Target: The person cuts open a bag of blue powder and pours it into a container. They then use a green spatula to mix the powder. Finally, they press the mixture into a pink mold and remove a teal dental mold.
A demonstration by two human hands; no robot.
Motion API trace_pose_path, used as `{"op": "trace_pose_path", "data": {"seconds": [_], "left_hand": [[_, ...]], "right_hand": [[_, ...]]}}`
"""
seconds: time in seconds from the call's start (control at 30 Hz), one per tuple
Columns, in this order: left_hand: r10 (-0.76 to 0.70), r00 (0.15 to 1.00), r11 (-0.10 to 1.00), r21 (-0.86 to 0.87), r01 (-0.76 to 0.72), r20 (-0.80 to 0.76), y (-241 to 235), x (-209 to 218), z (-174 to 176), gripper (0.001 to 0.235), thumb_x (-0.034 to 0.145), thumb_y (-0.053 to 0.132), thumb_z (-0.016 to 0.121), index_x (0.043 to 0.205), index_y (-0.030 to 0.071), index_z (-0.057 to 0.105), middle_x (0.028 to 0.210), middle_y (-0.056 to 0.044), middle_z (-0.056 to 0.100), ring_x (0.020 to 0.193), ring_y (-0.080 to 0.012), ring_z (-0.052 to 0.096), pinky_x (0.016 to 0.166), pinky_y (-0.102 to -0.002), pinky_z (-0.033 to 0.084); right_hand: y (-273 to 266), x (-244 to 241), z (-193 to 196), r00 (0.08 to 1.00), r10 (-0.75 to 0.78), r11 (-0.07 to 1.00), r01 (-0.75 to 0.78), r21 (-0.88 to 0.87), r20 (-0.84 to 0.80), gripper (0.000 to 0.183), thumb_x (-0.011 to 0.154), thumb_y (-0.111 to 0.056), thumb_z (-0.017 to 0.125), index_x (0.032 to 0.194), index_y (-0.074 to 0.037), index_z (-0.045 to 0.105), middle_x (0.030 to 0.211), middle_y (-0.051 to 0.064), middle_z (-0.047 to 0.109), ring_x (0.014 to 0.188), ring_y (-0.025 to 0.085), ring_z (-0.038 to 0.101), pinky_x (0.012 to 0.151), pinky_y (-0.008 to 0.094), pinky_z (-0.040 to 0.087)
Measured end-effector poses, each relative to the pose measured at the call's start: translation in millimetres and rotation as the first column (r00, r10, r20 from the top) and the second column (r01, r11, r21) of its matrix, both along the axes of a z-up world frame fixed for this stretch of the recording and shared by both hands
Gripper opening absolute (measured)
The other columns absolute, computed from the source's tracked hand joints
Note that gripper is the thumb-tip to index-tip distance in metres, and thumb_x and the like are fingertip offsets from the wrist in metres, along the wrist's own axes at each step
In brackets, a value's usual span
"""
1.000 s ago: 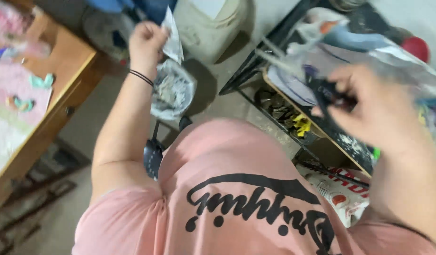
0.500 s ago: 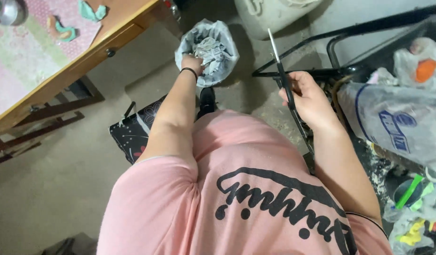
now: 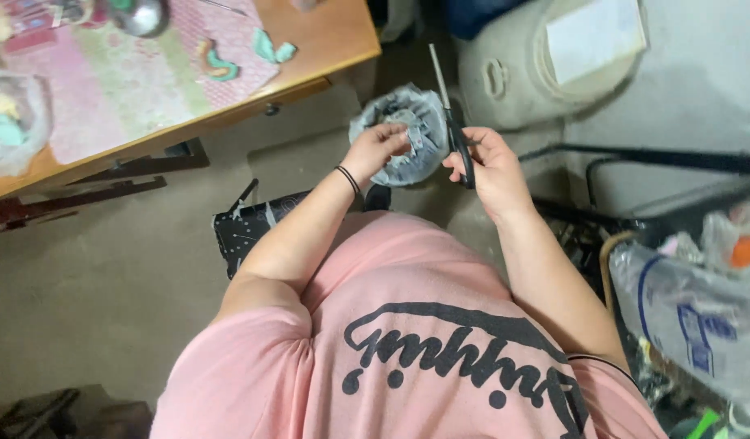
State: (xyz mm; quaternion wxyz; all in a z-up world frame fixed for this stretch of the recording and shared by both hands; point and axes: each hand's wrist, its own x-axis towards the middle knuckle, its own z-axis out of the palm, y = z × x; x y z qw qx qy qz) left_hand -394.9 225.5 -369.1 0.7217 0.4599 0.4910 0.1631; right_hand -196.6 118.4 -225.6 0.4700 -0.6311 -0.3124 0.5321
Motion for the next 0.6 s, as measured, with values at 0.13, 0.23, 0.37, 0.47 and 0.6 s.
{"op": "trace_pose_path", "data": {"seconds": [0.13, 0.23, 0.37, 0.47, 0.6], "left_hand": [[0.095, 0.993, 0.995, 0.038, -0.097, 0.065, 7.1, -32.8, -4.3, 0.034, 0.099, 0.028, 0.073, 0.127, 0.008, 0.073, 0.097, -0.005, 0.081, 0.089, -0.0095, 0.073, 0.072, -0.019, 0.054], [0.153, 0.988, 0.986, 0.069, -0.155, 0.033, 8.6, -67.0, -4.6, 0.037, 0.097, 0.030, 0.075, 0.126, 0.008, 0.073, 0.098, -0.006, 0.081, 0.087, -0.0108, 0.075, 0.071, -0.022, 0.057], [0.206, 0.978, 0.976, -0.059, -0.208, -0.034, 8.4, -116.6, 25.5, 0.040, 0.098, 0.028, 0.067, 0.133, 0.010, 0.070, 0.109, -0.005, 0.080, 0.101, -0.0121, 0.078, 0.069, -0.017, 0.049], [0.324, 0.945, 0.946, -0.040, -0.322, 0.057, 0.3, -143.2, 16.2, 0.037, 0.098, 0.018, 0.067, 0.131, 0.003, 0.069, 0.117, -0.010, 0.077, 0.103, -0.0177, 0.077, 0.095, -0.028, 0.061], [0.393, 0.919, 0.914, -0.106, -0.392, -0.011, -13.5, -168.6, 23.8, 0.043, 0.097, 0.024, 0.067, 0.135, 0.004, 0.067, 0.116, -0.010, 0.076, 0.103, -0.0197, 0.076, 0.096, -0.030, 0.060]], "right_hand": [[63.7, -26.7, -1.9, 0.993, 0.107, 0.992, -0.111, 0.062, 0.056, 0.030, 0.099, -0.007, 0.073, 0.128, -0.001, 0.064, 0.088, 0.014, 0.071, 0.069, 0.018, 0.071, 0.064, 0.023, 0.056], [118.9, -48.4, 24.3, 0.975, 0.174, 0.975, -0.190, 0.112, 0.140, 0.027, 0.106, -0.012, 0.062, 0.130, 0.001, 0.065, 0.093, 0.013, 0.072, 0.072, 0.016, 0.071, 0.061, 0.021, 0.053], [200.6, -60.3, 1.6, 0.982, 0.139, 0.989, -0.130, -0.077, 0.127, 0.044, 0.106, -0.028, 0.046, 0.144, -0.009, 0.058, 0.103, -0.001, 0.073, 0.074, 0.005, 0.064, 0.056, 0.019, 0.039], [241.2, -72.1, -3.7, 0.983, 0.107, 0.992, -0.096, -0.083, 0.148, 0.035, 0.102, -0.040, 0.050, 0.120, -0.016, 0.067, 0.094, -0.004, 0.070, 0.070, 0.004, 0.064, 0.053, 0.019, 0.038], [268.2, -85.5, -18.7, 0.986, 0.080, 0.995, -0.070, -0.075, 0.144, 0.030, 0.102, -0.037, 0.050, 0.114, -0.014, 0.066, 0.092, -0.003, 0.069, 0.068, 0.004, 0.062, 0.052, 0.019, 0.038]]}}
